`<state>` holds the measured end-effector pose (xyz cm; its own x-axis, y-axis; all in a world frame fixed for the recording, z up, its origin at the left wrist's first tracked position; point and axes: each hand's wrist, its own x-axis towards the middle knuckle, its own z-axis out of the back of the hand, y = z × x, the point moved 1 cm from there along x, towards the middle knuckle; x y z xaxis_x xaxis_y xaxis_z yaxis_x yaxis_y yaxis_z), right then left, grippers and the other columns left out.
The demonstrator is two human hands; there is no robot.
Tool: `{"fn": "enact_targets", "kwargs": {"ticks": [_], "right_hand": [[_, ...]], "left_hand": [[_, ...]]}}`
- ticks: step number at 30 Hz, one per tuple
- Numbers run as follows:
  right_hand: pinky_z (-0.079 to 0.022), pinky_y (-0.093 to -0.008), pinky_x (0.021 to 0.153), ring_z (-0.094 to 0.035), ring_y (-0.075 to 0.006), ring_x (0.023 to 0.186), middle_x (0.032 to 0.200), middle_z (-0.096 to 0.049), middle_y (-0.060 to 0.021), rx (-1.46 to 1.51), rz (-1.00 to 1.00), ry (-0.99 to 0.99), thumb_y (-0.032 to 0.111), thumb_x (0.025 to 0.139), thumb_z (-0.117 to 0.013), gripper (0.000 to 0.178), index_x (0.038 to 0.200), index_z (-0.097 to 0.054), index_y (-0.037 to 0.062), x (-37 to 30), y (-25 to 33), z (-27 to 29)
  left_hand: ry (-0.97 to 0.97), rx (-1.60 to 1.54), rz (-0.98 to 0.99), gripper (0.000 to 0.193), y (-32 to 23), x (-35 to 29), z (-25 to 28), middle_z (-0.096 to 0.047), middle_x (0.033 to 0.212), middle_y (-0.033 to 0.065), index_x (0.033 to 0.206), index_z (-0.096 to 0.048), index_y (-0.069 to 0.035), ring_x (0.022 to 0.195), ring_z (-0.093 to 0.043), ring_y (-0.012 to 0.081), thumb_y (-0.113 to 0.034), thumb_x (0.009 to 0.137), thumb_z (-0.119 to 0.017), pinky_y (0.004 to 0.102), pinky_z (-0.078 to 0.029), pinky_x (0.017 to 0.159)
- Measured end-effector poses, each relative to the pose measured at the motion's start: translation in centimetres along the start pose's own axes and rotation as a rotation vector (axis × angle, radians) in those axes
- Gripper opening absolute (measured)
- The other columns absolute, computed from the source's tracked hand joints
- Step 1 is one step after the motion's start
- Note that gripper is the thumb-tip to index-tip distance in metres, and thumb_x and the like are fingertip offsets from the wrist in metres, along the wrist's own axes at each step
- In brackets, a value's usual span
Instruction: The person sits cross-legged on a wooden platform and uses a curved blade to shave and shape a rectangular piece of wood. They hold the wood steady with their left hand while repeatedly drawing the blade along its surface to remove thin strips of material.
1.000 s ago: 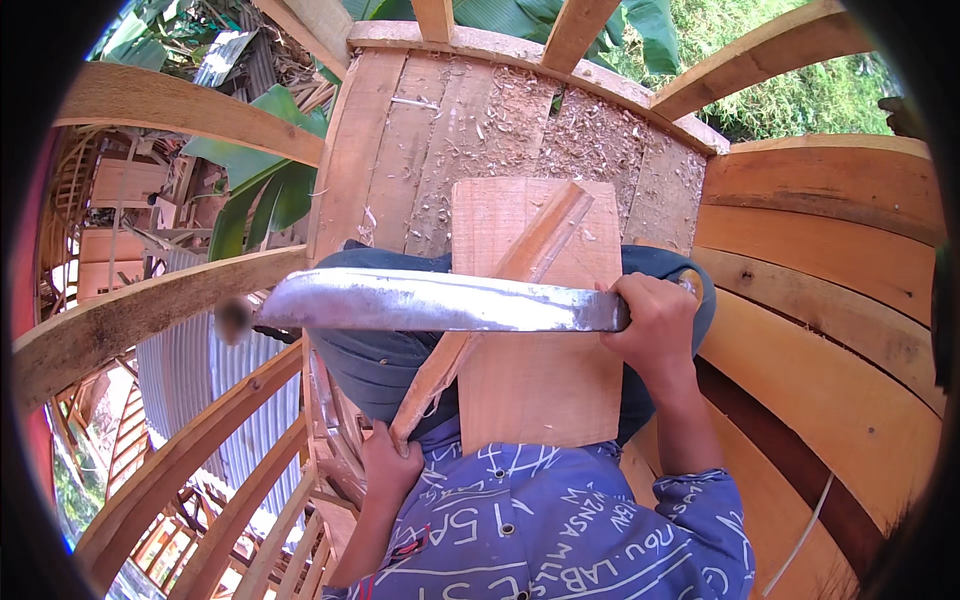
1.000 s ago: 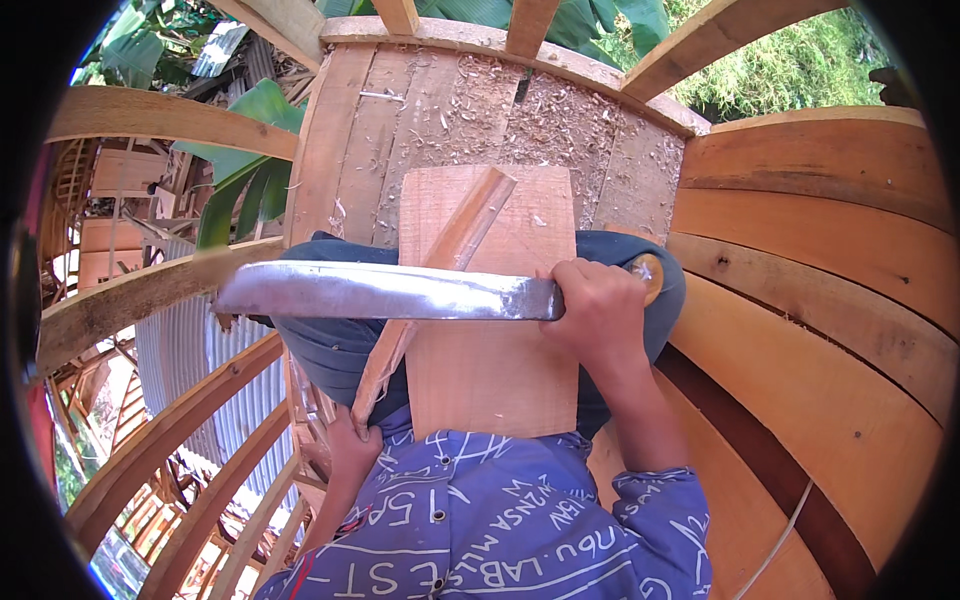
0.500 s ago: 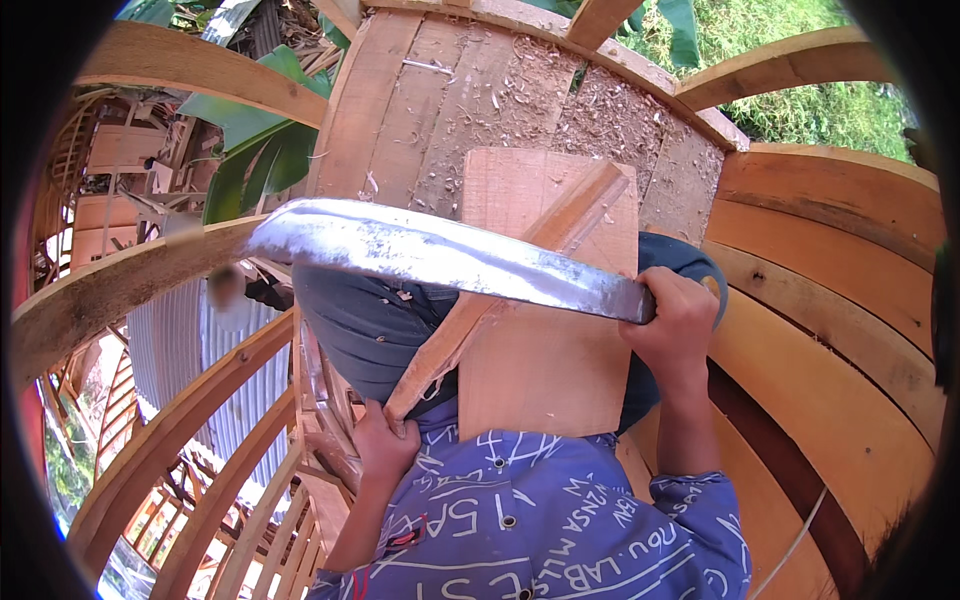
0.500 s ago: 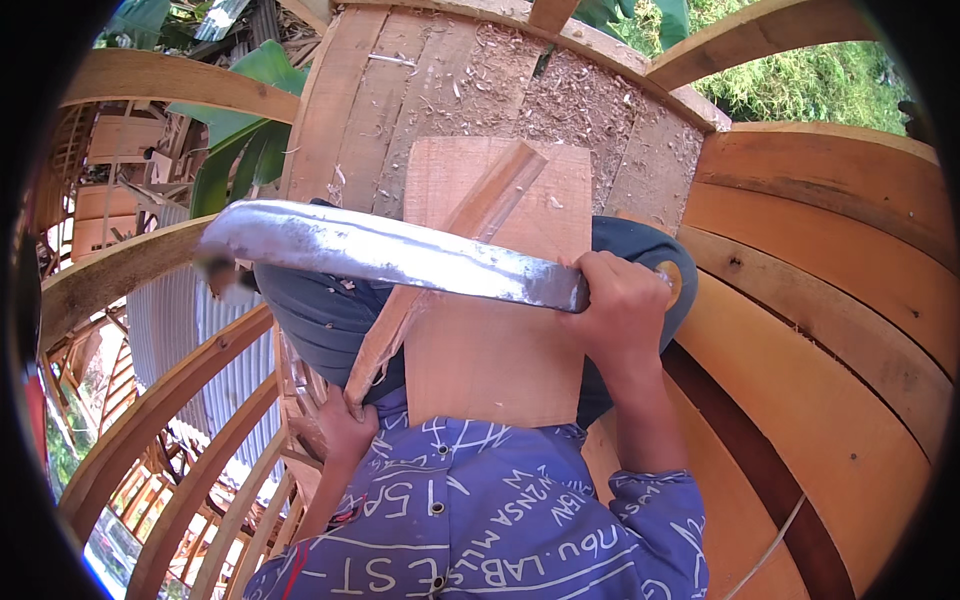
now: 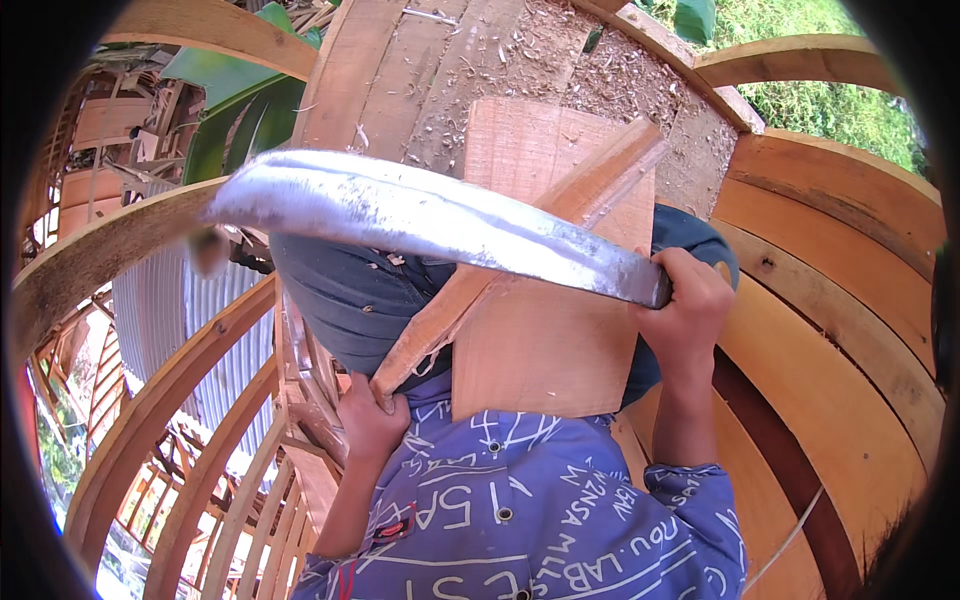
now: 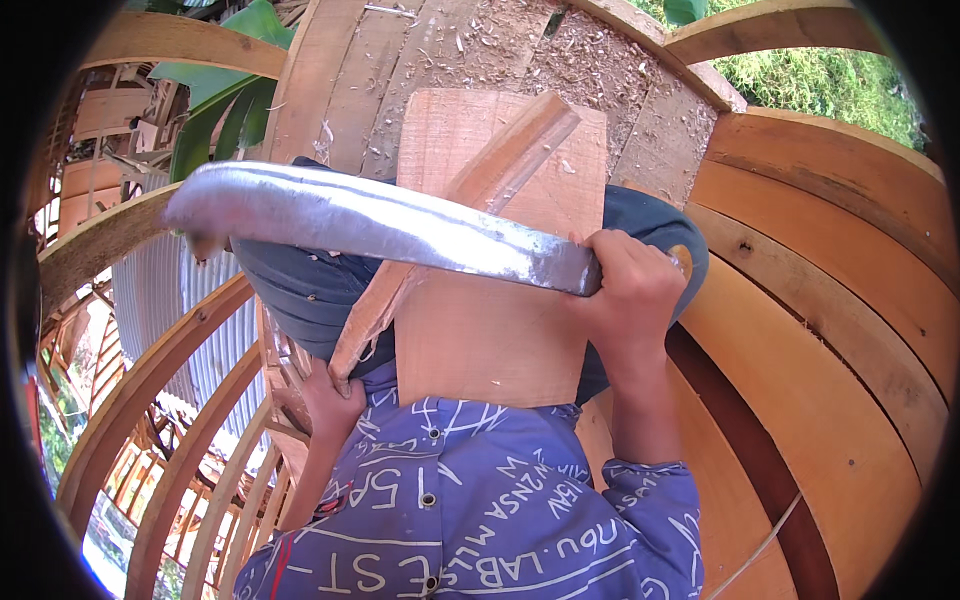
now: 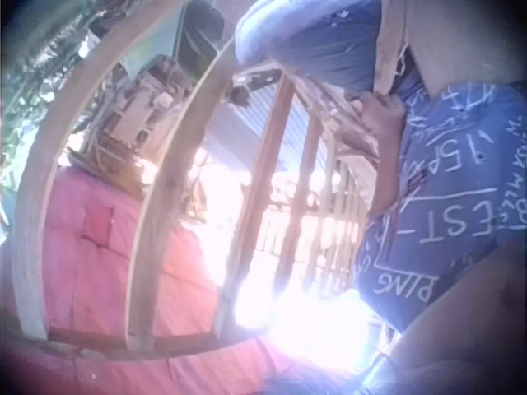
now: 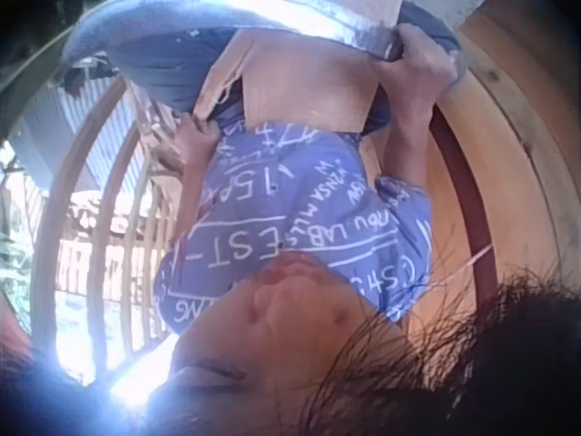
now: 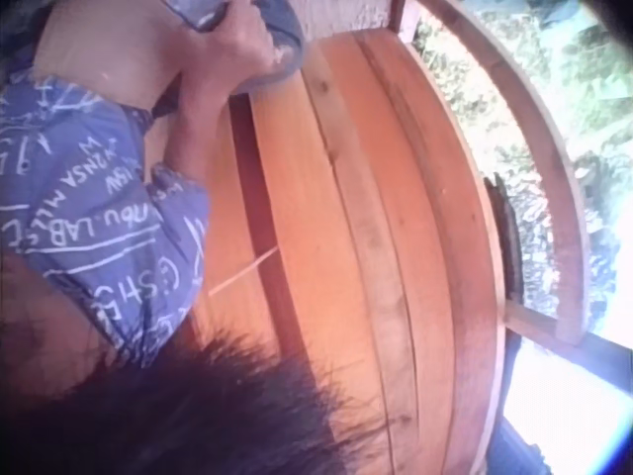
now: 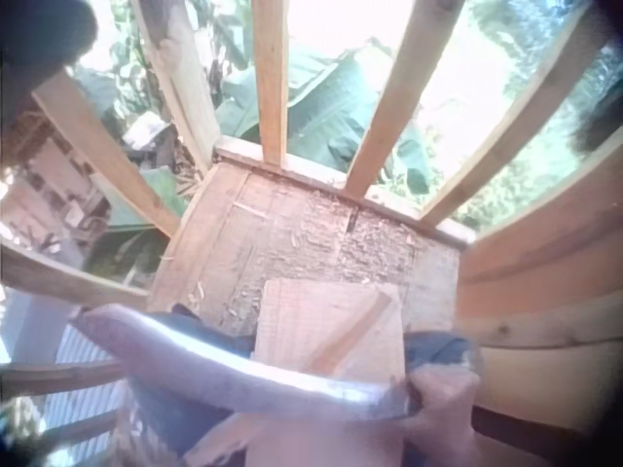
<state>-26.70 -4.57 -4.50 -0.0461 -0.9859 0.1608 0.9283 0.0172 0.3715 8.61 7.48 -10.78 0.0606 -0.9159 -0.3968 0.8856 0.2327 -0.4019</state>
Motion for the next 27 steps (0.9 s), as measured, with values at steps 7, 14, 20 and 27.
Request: {"fn": "enact_targets", "kwargs": {"ticks": [7,14,20,27], "right_hand": [[-0.037,-0.0345,0.048,-0.053,-0.029,0.052,0.058,-0.052,-0.0114,-0.203,-0.105,-0.069,0.013,0.071,-0.074,0.018,0.066,-0.058,0.0058,-0.4,-2.2,0.1],[-0.037,-0.0326,0.048,-0.051,-0.0281,0.051,0.058,-0.051,-0.0116,0.006,-0.04,0.023,0.012,0.07,-0.075,0.019,0.069,-0.058,0.0034,-1.6,0.2,-0.9],[-0.039,-0.0363,0.049,-0.056,-0.0289,0.054,0.06,-0.056,-0.0103,-0.225,-0.167,-0.082,0.013,0.065,-0.073,0.013,0.067,-0.061,0.0074,-0.8,-2.6,0.2],[-0.044,-0.0344,0.052,-0.059,-0.0298,0.057,0.062,-0.059,-0.01,-0.157,-0.146,-0.009,0.011,0.062,-0.072,0.013,0.069,-0.062,0.0064,-2.5,-1.1,-0.7]], "left_hand": [[0.003,0.005,-0.016,0.029,-0.4,0.3,0.4,-0.053,0.063,0.021,0.081,-0.047,0.0,0.062,-0.058,0.0413,-0.014,0.063,-0.066,0.0468,-0.046,0.057],[0.023,0.007,0.013,0.027,0.0,0.1,0.3,-0.053,0.063,0.0208,0.078,-0.047,0.0,0.062,-0.057,0.0416,-0.014,0.064,-0.065,0.0471,-0.046,0.057],[0.013,0.083,0.009,0.025,-1.3,0.4,1.0,-0.053,0.062,0.0202,0.074,-0.048,0.0,0.061,-0.057,0.0405,-0.014,0.063,-0.066,0.0456,-0.046,0.057],[-0.006,-0.057,0.01,0.023,-1.6,1.1,1.1,-0.048,0.061,0.0223,0.074,-0.047,0.001,0.063,-0.053,0.0438,-0.012,0.065,-0.064,0.0474,-0.041,0.057]]}}
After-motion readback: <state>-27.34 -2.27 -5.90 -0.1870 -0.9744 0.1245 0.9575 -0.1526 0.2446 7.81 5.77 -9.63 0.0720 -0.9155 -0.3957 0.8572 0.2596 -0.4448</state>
